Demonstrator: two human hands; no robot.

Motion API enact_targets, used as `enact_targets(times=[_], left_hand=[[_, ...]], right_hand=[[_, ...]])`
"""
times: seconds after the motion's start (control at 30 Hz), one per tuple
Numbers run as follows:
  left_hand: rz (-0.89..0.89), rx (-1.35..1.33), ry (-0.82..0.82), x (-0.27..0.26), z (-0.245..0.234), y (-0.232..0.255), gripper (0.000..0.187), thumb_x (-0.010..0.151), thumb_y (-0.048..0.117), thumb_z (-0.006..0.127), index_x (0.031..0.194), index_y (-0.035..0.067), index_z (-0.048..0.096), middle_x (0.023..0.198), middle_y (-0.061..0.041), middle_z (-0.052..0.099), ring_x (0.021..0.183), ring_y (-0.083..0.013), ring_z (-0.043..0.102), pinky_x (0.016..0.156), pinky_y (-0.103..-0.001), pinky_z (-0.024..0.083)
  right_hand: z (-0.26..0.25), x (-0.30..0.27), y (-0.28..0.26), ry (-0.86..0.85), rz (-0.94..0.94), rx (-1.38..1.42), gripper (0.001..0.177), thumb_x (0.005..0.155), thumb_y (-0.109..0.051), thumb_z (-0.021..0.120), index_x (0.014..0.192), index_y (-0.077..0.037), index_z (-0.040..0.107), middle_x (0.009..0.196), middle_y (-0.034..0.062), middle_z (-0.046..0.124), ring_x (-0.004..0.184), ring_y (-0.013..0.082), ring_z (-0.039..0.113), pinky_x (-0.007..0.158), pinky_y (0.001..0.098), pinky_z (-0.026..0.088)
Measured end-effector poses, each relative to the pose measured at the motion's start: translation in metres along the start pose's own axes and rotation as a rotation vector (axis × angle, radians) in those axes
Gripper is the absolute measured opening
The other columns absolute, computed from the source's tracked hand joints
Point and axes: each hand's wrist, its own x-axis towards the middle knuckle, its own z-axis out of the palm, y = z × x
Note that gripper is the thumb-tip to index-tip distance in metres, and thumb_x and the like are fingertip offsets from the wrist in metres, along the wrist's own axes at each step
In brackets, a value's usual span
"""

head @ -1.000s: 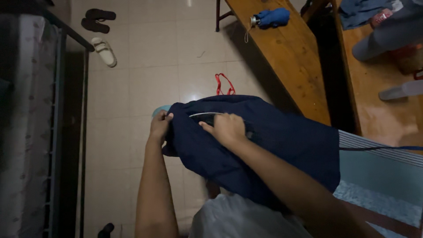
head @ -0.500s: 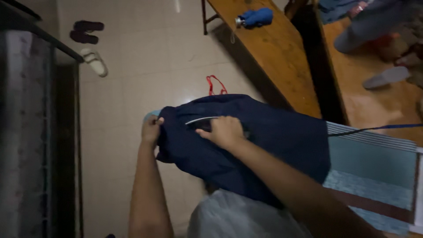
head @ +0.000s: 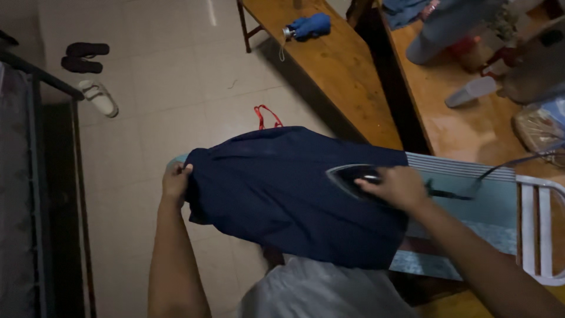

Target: The person irons a dark blue garment on a light blue ironing board. They use a black electric iron to smooth the fabric, repeatedly adjusting the garment's position and folding it to cover different sections. The person works methodically across the surface of the item.

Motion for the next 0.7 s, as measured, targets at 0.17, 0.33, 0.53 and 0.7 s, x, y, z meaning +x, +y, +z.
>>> enact_targets(times=[0.17,0.33,0.53,0.7], left_hand=[[-0.091,0.045,-0.003,-0.011,-0.003,0.013,0.020,0.100,0.023,0.067,0.096,0.005,0.061,0.083,-0.008,0.056,0.072,-0.0240,0.052,0.062,-0.046,0.043],[-0.001,0.030,-0.036,-0.002,-0.004,0.003,0.019,0.099,0.022,0.068,0.092,0.006,0.061,0.082,-0.006,0.059,0.072,-0.0189,0.054,0.064,-0.037,0.046],[0.044,0.030,-0.051,0.013,-0.009,-0.012,0.020,0.097,0.023,0.071,0.091,0.005,0.064,0.083,-0.005,0.060,0.073,-0.0170,0.055,0.066,-0.033,0.046],[0.050,0.025,-0.074,0.006,-0.014,-0.005,0.022,0.093,0.026,0.074,0.097,0.006,0.067,0.086,-0.004,0.063,0.076,-0.0161,0.057,0.067,-0.032,0.047]], right_hand=[[0.014,-0.029,0.063,0.027,0.192,0.057,0.072,0.084,-0.077,0.056,0.093,-0.010,0.081,0.060,0.0111,0.071,0.050,0.0241,0.070,0.052,0.0374,0.055],[0.025,-0.058,0.114,-0.070,0.504,0.149,0.071,0.089,-0.075,0.053,0.099,-0.011,0.083,0.065,0.0158,0.075,0.055,0.0295,0.074,0.058,0.0425,0.058],[0.033,-0.090,0.158,0.127,0.601,0.106,0.074,0.091,-0.077,0.056,0.106,-0.008,0.078,0.081,0.0241,0.075,0.074,0.0408,0.073,0.069,0.0488,0.057],[0.033,-0.127,0.131,0.872,0.292,-0.157,0.071,0.095,-0.066,0.059,0.115,0.002,0.069,0.098,0.0216,0.071,0.095,0.0422,0.068,0.079,0.0502,0.050]])
